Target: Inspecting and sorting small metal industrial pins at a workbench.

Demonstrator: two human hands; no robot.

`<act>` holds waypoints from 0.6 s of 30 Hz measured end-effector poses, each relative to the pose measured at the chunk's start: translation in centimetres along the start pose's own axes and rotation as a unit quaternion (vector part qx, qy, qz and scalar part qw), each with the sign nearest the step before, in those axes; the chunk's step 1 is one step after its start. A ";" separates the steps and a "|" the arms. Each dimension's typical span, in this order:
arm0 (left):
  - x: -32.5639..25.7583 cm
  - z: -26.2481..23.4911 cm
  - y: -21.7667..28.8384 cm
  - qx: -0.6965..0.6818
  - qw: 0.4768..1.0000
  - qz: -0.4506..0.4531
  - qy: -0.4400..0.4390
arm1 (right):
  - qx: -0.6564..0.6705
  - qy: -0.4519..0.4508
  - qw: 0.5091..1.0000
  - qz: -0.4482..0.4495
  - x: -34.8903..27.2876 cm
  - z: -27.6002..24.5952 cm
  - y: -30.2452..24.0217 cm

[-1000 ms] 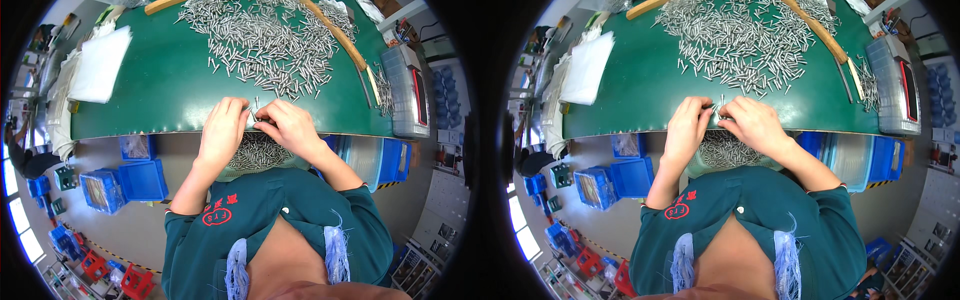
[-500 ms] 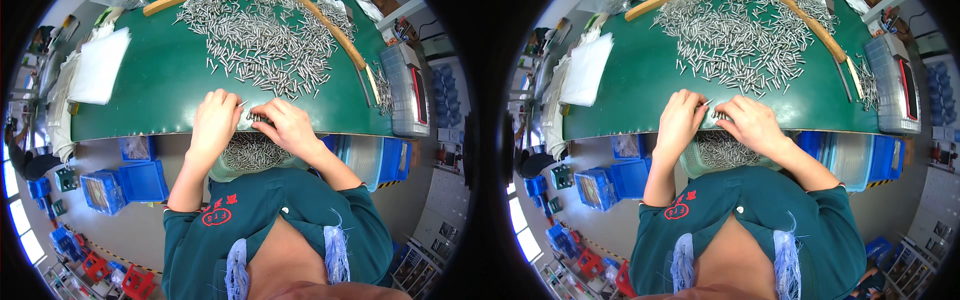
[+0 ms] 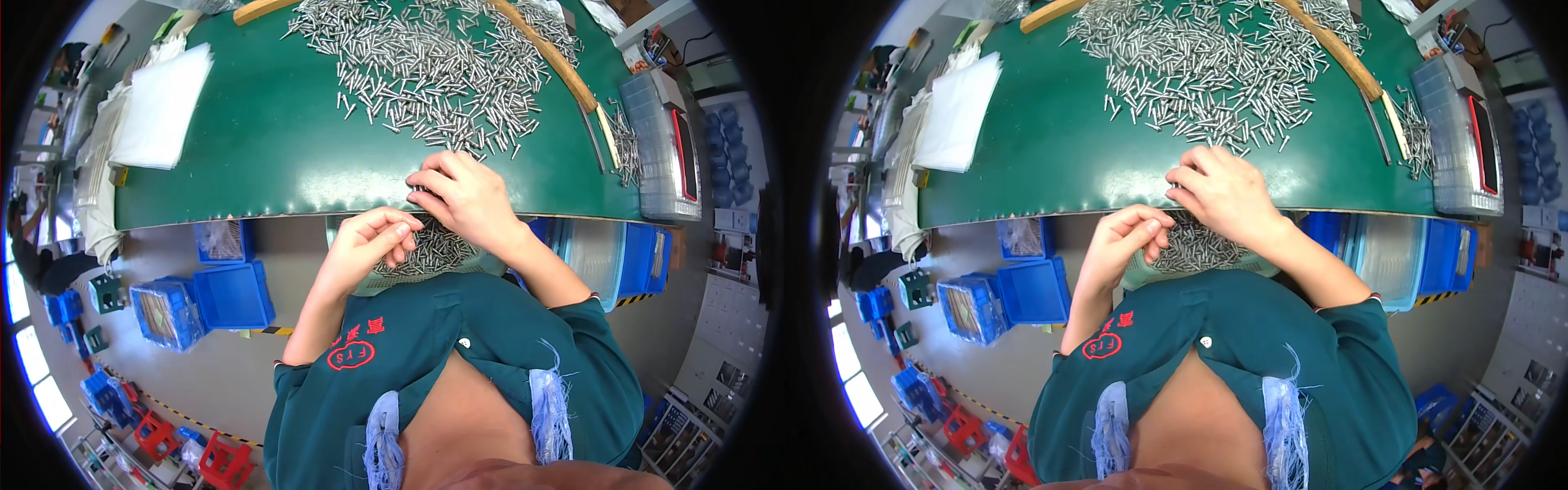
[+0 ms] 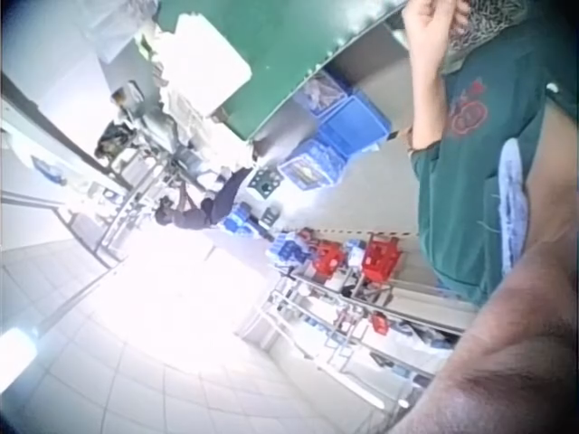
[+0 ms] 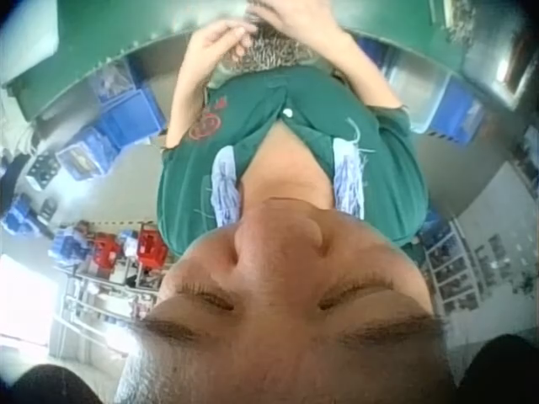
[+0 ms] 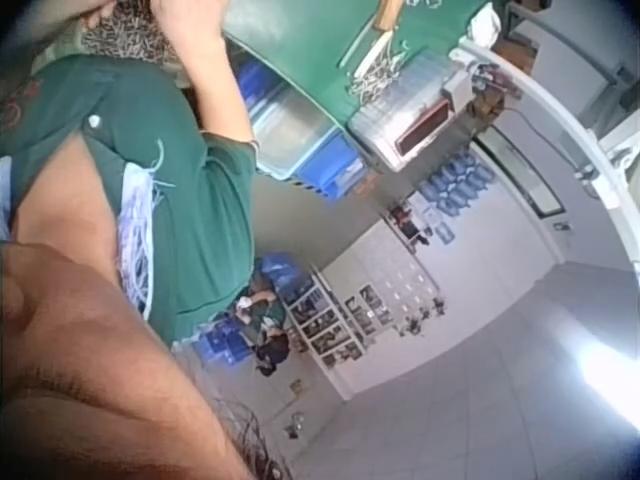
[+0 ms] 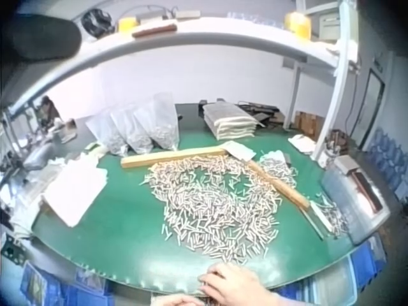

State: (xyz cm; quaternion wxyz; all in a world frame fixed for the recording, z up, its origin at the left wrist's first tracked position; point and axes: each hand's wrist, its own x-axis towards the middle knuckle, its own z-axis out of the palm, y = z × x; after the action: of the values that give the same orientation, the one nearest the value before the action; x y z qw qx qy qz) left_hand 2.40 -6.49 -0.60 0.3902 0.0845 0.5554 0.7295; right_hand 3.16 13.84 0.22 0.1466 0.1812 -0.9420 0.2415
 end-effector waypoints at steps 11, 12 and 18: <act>2.6 0.2 -3.3 -0.325 0.927 -0.162 -0.094 | 0.049 -0.062 0.997 -0.010 -2.4 -2.5 -1.0; 2.7 0.5 -3.1 -0.302 0.936 -0.157 -0.088 | 0.063 -0.065 0.996 -0.005 -2.5 -2.6 -1.0; 2.4 1.7 -3.0 -0.166 0.976 -0.126 -0.068 | 0.124 -0.084 0.987 0.059 -2.9 -2.6 -0.6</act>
State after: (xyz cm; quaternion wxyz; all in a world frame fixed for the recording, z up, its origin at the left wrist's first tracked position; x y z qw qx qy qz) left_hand 3.10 -3.38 -3.33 0.5246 -0.0026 0.4047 0.7490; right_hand 6.49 15.45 1.64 0.0292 0.1619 -0.9228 0.3484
